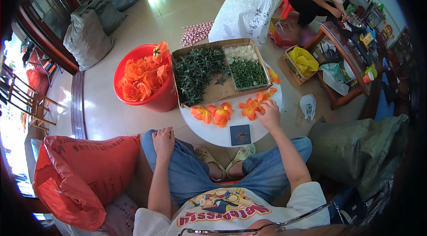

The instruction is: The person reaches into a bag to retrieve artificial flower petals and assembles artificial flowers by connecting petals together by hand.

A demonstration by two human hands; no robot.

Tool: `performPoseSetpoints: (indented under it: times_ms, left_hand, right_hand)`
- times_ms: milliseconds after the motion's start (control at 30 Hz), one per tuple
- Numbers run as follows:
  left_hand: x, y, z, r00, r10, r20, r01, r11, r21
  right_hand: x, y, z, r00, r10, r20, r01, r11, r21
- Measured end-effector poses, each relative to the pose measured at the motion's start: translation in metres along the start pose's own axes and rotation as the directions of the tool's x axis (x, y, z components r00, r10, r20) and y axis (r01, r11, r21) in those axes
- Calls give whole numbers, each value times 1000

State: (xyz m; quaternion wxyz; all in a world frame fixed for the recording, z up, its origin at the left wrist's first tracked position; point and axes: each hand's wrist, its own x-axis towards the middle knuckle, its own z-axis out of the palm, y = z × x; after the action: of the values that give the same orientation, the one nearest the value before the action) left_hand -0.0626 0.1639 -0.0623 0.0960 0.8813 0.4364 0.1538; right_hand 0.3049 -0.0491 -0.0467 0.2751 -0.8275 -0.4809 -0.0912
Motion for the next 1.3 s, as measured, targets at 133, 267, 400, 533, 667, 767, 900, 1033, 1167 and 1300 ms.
performPoseSetpoints:
  times_ms: [133,267,400,533,667,767,900,1033,1167,1300]
  left_hand:
    - [-3,-3,0,1000,12,-25,-12,1000,10]
    - [-2,-4,2,1000,-3,-13,3,1000,3]
    - [-2,-2,1,1000,-12,2,12,1000,-1]
    - [1,4,-3,996,-36,-85,25,991,-132]
    - [0,24,-5,980,-129,-151,42,877,-478]
    - [-5,61,-17,986,-153,-71,59,705,-707]
    - [-17,125,-34,964,-113,242,263,235,-936]
    - [-29,185,-50,919,73,388,394,-100,-914]
    - [-57,201,-39,792,204,575,603,-113,-790]
    - [-76,195,-20,711,182,679,695,-35,-718]
  right_hand:
    - [-8,27,20,989,137,57,-143,982,126]
    - [-12,33,13,969,245,5,-239,940,245]
    - [-7,31,-3,941,311,-131,-233,881,413]
    - [-6,30,-18,872,480,98,-338,445,830]
    - [-9,30,-31,786,471,399,-415,-76,907]
    - [-10,11,-42,799,401,449,-380,-243,892]
    - [-25,-25,-57,788,285,546,-422,-396,815]
    - [-44,-78,-87,735,130,666,-578,-393,715]
    - [-88,-83,-80,687,30,726,-692,-280,666]
    - [-111,-90,-77,627,114,770,-741,-217,635]
